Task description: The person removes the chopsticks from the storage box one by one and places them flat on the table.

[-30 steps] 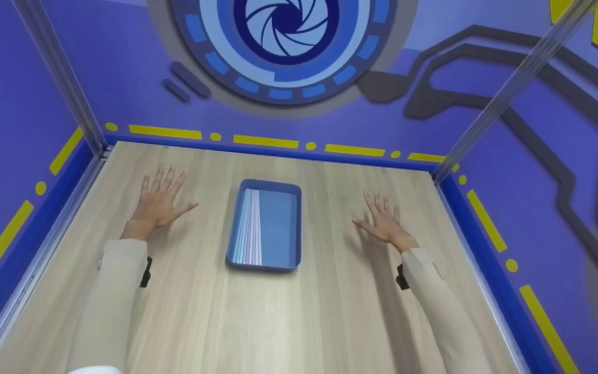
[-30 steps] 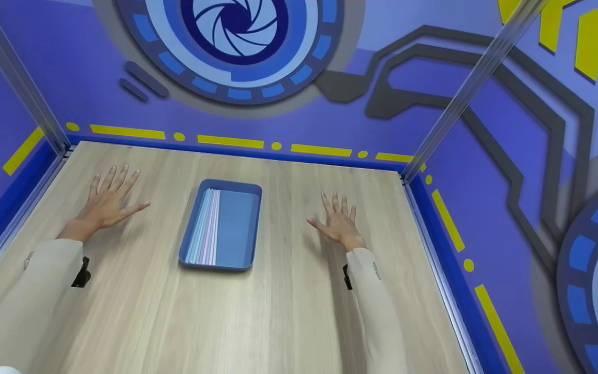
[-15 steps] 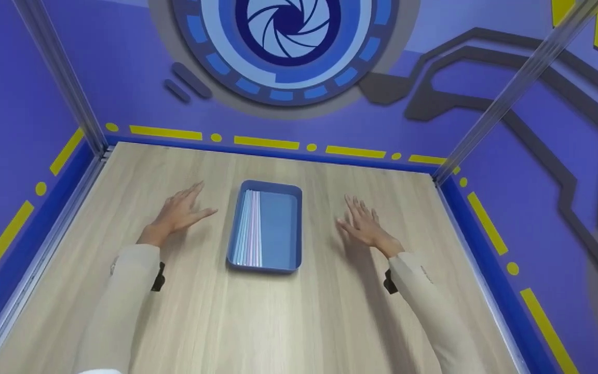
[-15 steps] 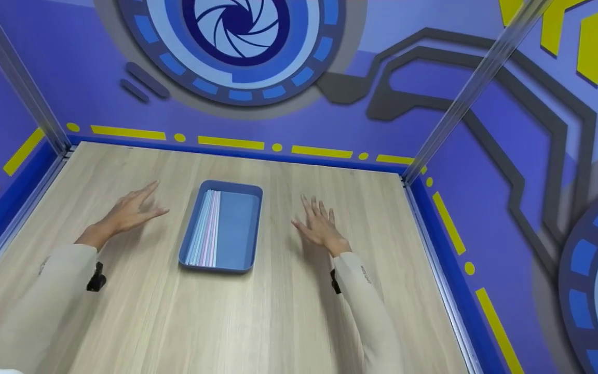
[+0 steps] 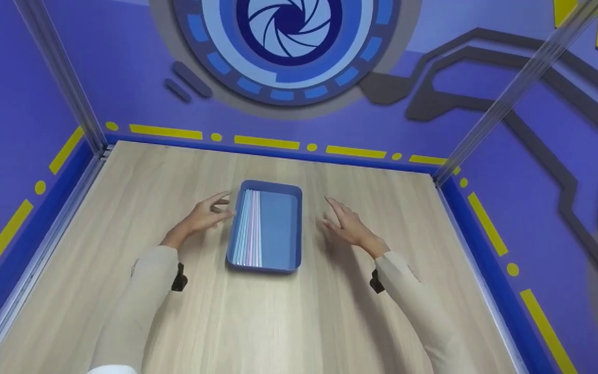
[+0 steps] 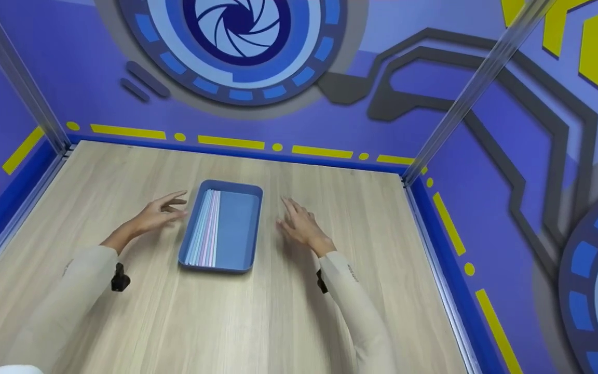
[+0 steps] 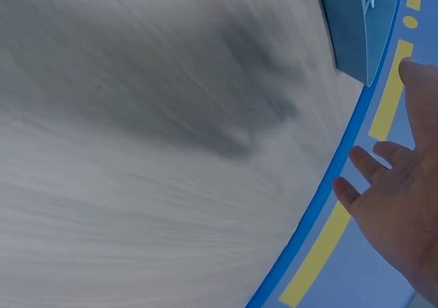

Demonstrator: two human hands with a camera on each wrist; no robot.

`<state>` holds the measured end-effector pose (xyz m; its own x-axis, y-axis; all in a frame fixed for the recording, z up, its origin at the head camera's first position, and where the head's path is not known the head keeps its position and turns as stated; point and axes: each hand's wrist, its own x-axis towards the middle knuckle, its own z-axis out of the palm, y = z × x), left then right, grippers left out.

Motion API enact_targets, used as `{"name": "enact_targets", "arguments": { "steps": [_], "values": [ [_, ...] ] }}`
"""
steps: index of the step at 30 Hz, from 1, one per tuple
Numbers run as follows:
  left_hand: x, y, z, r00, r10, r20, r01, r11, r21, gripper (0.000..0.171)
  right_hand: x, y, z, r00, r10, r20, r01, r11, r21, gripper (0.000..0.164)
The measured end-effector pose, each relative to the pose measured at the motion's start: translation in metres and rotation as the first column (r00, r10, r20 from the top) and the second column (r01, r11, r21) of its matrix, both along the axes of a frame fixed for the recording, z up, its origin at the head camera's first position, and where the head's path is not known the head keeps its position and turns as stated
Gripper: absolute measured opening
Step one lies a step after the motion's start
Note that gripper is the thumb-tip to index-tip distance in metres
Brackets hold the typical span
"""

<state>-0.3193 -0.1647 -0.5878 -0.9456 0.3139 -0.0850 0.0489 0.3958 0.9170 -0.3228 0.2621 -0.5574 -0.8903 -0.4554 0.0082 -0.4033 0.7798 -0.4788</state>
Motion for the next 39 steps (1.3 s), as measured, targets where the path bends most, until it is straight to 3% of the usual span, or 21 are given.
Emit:
{"name": "enact_targets", "arguments": {
  "steps": [6,13,16,20,27,31,35,39],
  "values": [
    [0.000,0.014,-0.010,0.995,-0.016,0.094,0.005,0.994,0.111,0.072,-0.007,-0.015,0.002,0.994,0.080,-0.076,-0.085,0.994,-0.070,0.058],
    [0.003,0.022,-0.023,0.985,-0.002,0.171,-0.035,0.976,0.213,0.068,-0.016,-0.037,0.005,0.997,0.080,0.012,-0.077,0.984,-0.159,0.055],
    [0.004,0.022,-0.029,0.981,0.011,0.195,-0.053,0.976,0.212,0.066,-0.020,-0.046,0.005,0.995,0.097,0.020,-0.091,0.975,-0.205,0.053],
    [0.004,0.022,-0.034,0.981,0.033,0.191,-0.069,0.980,0.185,0.066,-0.025,-0.058,0.005,0.993,0.109,0.038,-0.095,0.958,-0.270,0.052],
    [0.003,0.023,-0.036,0.991,0.060,0.122,-0.082,0.980,0.182,0.065,-0.031,-0.079,0.000,0.988,0.128,0.089,-0.091,0.938,-0.334,0.048],
    [0.004,0.023,-0.037,0.985,0.072,0.157,-0.104,0.973,0.208,0.064,-0.035,-0.095,-0.002,0.982,0.109,0.157,-0.049,0.937,-0.347,0.049],
    [0.006,0.023,-0.039,0.980,0.073,0.183,-0.119,0.961,0.250,0.062,-0.036,-0.110,-0.004,0.957,0.066,0.281,0.041,0.932,-0.361,0.049],
    [0.008,0.023,-0.040,0.980,0.078,0.185,-0.127,0.956,0.265,0.062,-0.034,-0.124,-0.011,0.899,0.084,0.430,0.106,0.911,-0.399,0.048]
  ]
}}
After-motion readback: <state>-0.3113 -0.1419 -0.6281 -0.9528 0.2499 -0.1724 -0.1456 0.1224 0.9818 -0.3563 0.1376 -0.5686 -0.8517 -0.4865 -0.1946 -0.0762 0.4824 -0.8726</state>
